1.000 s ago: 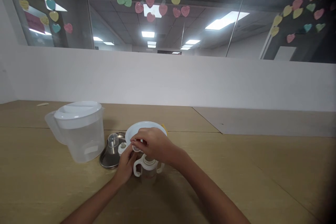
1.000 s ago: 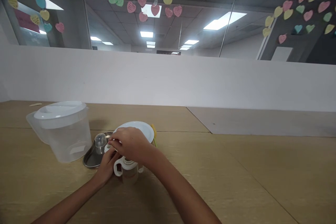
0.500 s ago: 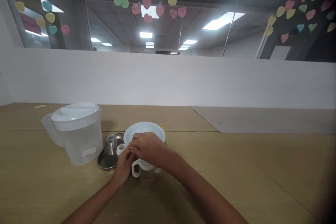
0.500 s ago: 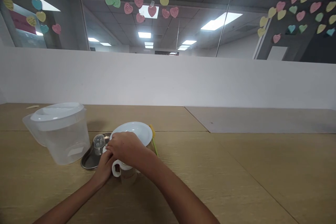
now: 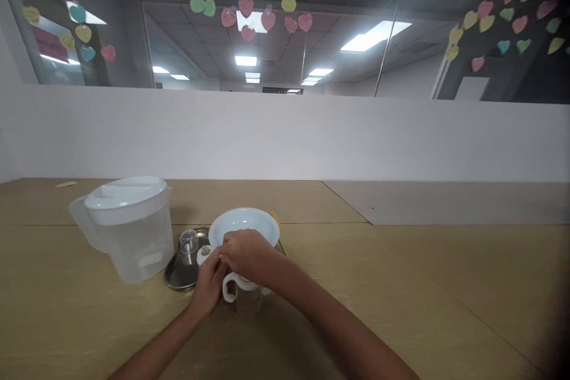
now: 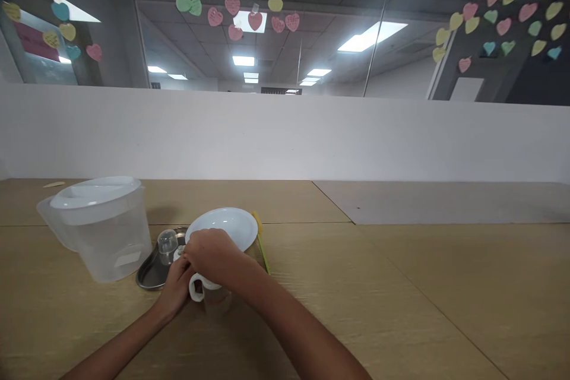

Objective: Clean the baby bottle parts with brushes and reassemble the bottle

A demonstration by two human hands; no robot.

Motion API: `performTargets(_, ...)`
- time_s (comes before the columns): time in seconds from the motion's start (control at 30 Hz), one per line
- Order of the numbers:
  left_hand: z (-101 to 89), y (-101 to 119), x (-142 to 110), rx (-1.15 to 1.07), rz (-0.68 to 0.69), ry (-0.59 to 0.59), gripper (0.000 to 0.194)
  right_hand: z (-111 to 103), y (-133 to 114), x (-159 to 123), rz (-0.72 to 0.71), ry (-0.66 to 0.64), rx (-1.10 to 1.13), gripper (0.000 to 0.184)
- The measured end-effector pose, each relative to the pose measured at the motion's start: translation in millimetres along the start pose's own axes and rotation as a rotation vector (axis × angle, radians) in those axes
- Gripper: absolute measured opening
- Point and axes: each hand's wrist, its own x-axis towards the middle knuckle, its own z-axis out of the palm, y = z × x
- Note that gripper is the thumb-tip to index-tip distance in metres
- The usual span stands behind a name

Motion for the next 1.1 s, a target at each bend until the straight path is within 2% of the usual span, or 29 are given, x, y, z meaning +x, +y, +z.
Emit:
performTargets(0.2,-0.2,4,0,0.034,0.007,-0.032,0.026,10,3,8,0.067,-0.055,0.012,0.012)
performTargets(0.33,-0.8,5,1,0.044,0.026,-0.036,0.028,10,6,7,0.083,-0.002,0.042,0.021)
performTargets(0.53,-1.5,-2,0,0.058,0.023,-0.005,0.027,2,5,1,0.014,0.09,0.063,0.025)
performTargets(0.73,-0.1,4,2,0.093,0.111,-0.062,0.023,-9,6,-3,0.07,0.157,0.099,0.03)
performTargets(0.93,1.1,11,3,0.074,0.12,-0.105,0.026,-19,9,-15,0.012,0.336,0.097,0.03)
performTargets(1.1,1.3,12,2,0.069,0.109,-0.126,0.029,-29,7,-27,0.017,0.465,0.143,0.031)
